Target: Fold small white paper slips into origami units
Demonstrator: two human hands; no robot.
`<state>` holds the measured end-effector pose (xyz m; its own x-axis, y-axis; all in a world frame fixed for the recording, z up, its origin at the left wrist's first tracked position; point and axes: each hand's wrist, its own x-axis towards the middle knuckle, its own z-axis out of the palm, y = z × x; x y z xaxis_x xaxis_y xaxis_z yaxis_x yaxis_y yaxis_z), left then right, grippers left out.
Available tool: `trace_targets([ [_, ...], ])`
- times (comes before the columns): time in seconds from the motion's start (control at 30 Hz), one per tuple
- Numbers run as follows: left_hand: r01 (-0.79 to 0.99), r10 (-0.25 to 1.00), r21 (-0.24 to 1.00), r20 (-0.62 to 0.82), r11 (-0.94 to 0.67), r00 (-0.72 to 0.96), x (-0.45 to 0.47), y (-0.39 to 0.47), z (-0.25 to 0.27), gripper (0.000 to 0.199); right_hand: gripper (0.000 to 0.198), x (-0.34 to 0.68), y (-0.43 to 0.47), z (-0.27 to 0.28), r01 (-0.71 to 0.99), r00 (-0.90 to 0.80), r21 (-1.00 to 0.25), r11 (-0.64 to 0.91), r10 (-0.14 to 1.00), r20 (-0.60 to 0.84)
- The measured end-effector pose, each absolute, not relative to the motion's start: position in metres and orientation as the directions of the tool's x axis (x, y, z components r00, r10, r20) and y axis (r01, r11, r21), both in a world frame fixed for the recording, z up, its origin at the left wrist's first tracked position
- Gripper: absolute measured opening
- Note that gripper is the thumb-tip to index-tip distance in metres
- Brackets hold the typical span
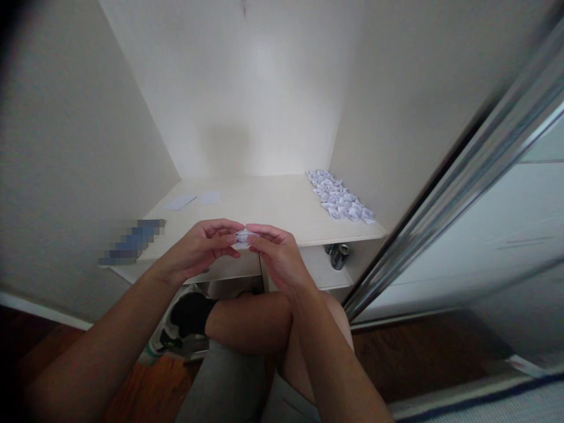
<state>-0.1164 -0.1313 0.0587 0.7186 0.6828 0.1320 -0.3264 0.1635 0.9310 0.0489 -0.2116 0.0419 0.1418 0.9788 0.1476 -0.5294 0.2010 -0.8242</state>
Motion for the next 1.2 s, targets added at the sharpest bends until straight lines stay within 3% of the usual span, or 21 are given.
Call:
trace_targets([
  [0.27,-0.333,0.619,0.906,0.108,0.261,0.778,-0.119,-0.124,0.052,0.024,0.024,0.042,-0.211,0.036,-0.683,0.012,-0.723,0.1,0.992,0.127],
  [0.5,-0.342,0.631,0.896,0.094,0.283,0.77,-0.118,-0.124,0.054,0.024,0.026,0.036,-0.205,0.031,-0.741,0.012,-0.664,0.1,0.991,0.135],
  [0.73,-0.287,0.693,0.932,0.057,0.221,0.718,-0.122,-0.124,0.054,0.027,0.013,0.035,-0.207,0.036,-0.523,0.205,-0.821,0.23,0.969,0.14],
  [1.2,-0.24,0.741,0.967,0.104,0.08,0.663,-0.123,-0.127,0.064,0.031,0.012,0.043,-0.209,0.041,-0.153,0.248,-0.924,0.35,0.919,0.307],
])
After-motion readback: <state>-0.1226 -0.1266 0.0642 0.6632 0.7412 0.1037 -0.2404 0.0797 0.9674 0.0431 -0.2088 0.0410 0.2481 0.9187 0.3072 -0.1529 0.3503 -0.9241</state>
